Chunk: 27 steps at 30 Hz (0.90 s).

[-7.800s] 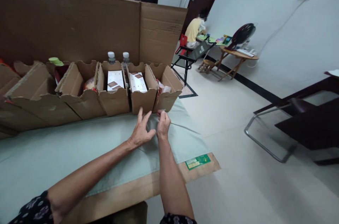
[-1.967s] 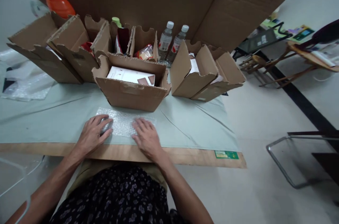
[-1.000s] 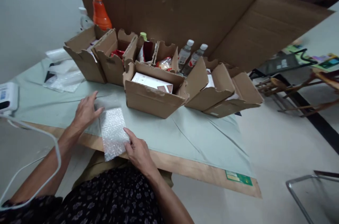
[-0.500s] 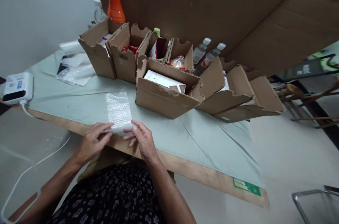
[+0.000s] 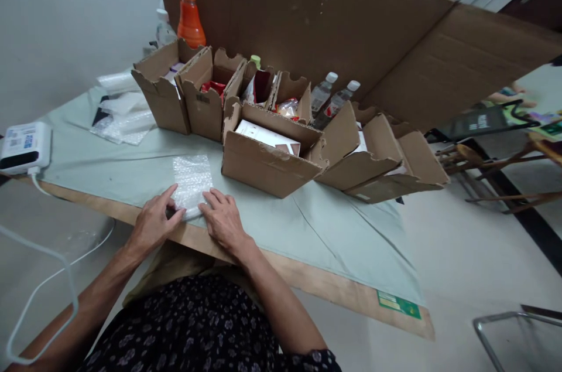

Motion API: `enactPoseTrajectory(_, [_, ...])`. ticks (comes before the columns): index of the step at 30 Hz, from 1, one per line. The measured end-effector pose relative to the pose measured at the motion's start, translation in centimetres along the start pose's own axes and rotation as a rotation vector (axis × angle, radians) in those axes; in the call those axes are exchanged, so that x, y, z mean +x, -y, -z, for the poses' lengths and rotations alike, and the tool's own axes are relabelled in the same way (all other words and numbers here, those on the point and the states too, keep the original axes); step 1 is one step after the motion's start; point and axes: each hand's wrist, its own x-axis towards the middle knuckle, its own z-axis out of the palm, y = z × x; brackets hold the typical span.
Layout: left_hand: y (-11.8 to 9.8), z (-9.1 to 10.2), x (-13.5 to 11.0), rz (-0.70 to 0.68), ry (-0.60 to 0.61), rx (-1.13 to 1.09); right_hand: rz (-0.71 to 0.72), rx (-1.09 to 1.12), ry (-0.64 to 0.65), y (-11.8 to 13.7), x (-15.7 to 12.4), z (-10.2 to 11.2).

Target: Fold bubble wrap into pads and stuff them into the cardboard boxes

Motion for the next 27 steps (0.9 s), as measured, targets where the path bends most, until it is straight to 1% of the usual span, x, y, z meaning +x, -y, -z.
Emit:
enactPoseTrajectory(3, [-0.4,1.0,-0.8,-0.141,-0.091,-0.014,0.002,-0.020,-0.064,0.1,0.0,-0.1])
enactPoseTrajectory(5, [-0.7,1.6,-1.4,-0.250,-0.081,-0.032,0.004,0.001,-0.079,0.4,-0.2,0.3])
enactPoseTrajectory(7, [-1.0,1.8,-1.9,-0.312,-0.033,-0.072,-0.017,0.044,-0.067,0.7,-0.3,0.7])
enactPoseTrajectory(9, [-1.1,1.7,-2.2,-0.296,-0.007,-0.126,-0.056,0.110,-0.051,0.9,-0.4,0.9])
enactPoseTrajectory(12, [-0.9,1.1,-1.9,-0.183,0.006,-0.165,-0.107,0.200,-0.064,1.0,-0.6,1.1])
enactPoseTrajectory(15, [-0.7,0.4,-1.0,-0.089,0.035,-0.143,-0.150,0.153,-0.191,1.0,-1.1,1.3])
enactPoseTrajectory(17, [-0.7,0.1,-0.4,-0.059,0.051,-0.116,-0.131,0.081,-0.247,1.0,-1.6,1.5])
enactPoseTrajectory(18, [-0.7,-0.1,-0.2,-0.051,0.057,-0.102,-0.099,0.052,-0.231,0.9,-1.8,1.5])
enactPoseTrajectory(20, [-0.8,-0.2,0.1,-0.039,0.054,-0.076,-0.026,0.022,-0.144,0.8,-1.9,1.4])
enactPoseTrajectory(22, [-0.9,0.1,0.0,-0.035,0.028,-0.067,0.003,0.035,-0.068,0.5,-1.6,1.2])
enactPoseTrajectory(25, [-1.1,0.9,-0.7,-0.116,-0.007,-0.113,-0.044,0.150,-0.043,0.1,-0.8,1.0])
enactPoseTrajectory(27, [-1.0,1.5,-1.0,-0.187,0.023,-0.158,-0.084,0.247,-0.009,0.0,-0.2,1.1])
